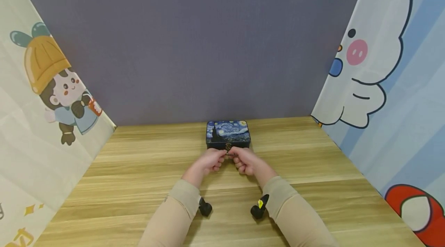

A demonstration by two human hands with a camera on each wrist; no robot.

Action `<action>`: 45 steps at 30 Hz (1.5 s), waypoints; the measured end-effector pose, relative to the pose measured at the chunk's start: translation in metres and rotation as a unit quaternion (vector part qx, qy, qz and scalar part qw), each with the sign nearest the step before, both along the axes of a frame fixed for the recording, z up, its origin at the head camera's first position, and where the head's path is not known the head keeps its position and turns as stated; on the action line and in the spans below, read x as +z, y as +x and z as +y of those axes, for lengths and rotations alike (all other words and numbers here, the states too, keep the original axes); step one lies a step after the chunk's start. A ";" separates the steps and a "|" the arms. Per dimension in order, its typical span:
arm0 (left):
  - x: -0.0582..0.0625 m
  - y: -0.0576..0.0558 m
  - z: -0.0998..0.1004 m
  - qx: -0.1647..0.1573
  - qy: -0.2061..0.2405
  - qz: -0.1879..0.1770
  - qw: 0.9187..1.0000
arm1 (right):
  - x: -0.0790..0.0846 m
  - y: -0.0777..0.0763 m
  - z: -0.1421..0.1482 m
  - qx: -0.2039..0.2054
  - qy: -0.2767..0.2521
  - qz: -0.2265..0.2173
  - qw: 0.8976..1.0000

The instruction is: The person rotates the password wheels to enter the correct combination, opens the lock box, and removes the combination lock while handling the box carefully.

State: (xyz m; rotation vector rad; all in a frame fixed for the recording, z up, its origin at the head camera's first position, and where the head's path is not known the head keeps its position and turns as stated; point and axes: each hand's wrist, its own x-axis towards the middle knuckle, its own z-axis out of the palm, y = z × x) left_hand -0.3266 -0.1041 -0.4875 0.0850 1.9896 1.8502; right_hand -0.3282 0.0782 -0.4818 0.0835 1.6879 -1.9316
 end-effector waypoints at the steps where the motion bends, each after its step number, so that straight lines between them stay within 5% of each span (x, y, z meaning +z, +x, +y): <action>1: 0.000 0.000 0.000 -0.001 0.000 0.000 1.000 | 0.000 0.000 0.000 0.000 0.001 0.001 1.000; 45: 0.003 0.003 -0.001 -0.005 0.009 0.004 1.000 | 0.005 0.000 0.027 0.014 -0.010 -0.016 1.000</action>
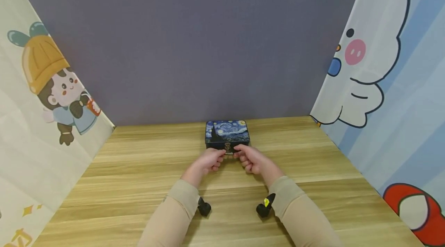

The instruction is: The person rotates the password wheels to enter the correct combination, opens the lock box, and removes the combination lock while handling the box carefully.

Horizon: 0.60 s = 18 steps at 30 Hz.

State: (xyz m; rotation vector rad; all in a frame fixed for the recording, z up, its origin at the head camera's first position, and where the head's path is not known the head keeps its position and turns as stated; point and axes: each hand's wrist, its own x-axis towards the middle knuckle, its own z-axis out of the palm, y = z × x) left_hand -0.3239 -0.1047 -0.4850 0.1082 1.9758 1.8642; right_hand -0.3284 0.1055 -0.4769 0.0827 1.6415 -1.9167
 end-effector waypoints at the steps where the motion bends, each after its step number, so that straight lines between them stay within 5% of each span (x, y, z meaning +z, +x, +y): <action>1: 0.000 0.000 0.000 -0.001 0.002 0.000 1.000 | 0.000 0.000 0.000 -0.001 0.000 0.001 1.000; 18: -0.003 -0.004 0.000 0.006 0.002 -0.006 1.000 | -0.002 -0.001 -0.011 -0.005 0.012 0.002 1.000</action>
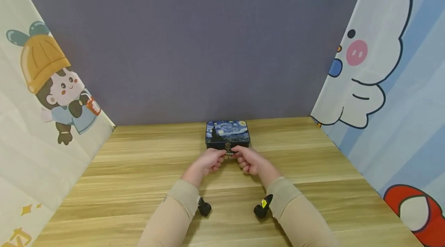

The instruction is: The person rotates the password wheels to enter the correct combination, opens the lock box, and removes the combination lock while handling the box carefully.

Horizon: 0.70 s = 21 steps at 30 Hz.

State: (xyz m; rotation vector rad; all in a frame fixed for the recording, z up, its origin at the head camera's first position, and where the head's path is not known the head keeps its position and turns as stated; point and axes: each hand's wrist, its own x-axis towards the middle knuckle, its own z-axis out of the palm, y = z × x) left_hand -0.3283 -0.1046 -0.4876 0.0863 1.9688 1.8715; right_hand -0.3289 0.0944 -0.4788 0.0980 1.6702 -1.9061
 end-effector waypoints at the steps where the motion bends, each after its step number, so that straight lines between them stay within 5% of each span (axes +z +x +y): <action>1: 0.000 0.000 0.000 0.000 0.000 0.000 1.000 | 0.000 0.000 -0.001 -0.001 0.001 0.002 1.000; 21: 0.001 0.000 0.000 0.001 -0.007 0.002 1.000 | -0.005 -0.002 -0.012 -0.002 0.005 0.013 1.000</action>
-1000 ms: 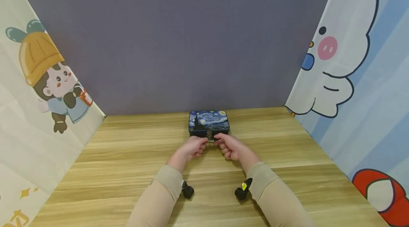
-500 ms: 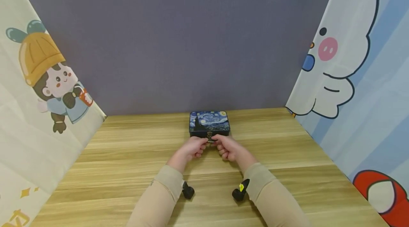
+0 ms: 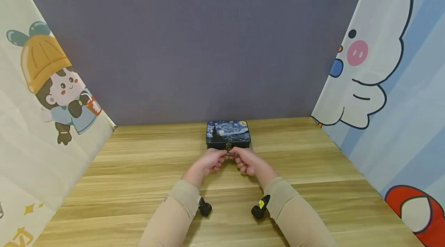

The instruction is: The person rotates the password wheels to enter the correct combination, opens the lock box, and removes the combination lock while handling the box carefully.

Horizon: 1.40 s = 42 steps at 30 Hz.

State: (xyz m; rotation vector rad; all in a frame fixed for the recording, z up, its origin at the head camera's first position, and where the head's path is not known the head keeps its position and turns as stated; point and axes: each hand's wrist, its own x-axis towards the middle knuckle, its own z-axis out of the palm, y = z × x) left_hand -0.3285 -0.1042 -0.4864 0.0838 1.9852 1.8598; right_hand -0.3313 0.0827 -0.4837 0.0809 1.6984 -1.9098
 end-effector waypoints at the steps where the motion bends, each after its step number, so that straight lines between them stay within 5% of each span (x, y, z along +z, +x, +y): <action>1: 0.000 0.000 0.000 0.000 -0.001 0.000 1.000 | 0.000 0.000 0.000 0.001 0.000 0.000 1.000; 42: 0.002 0.004 0.001 -0.004 -0.010 -0.001 1.000 | 0.004 0.004 -0.004 -0.020 0.007 0.003 1.000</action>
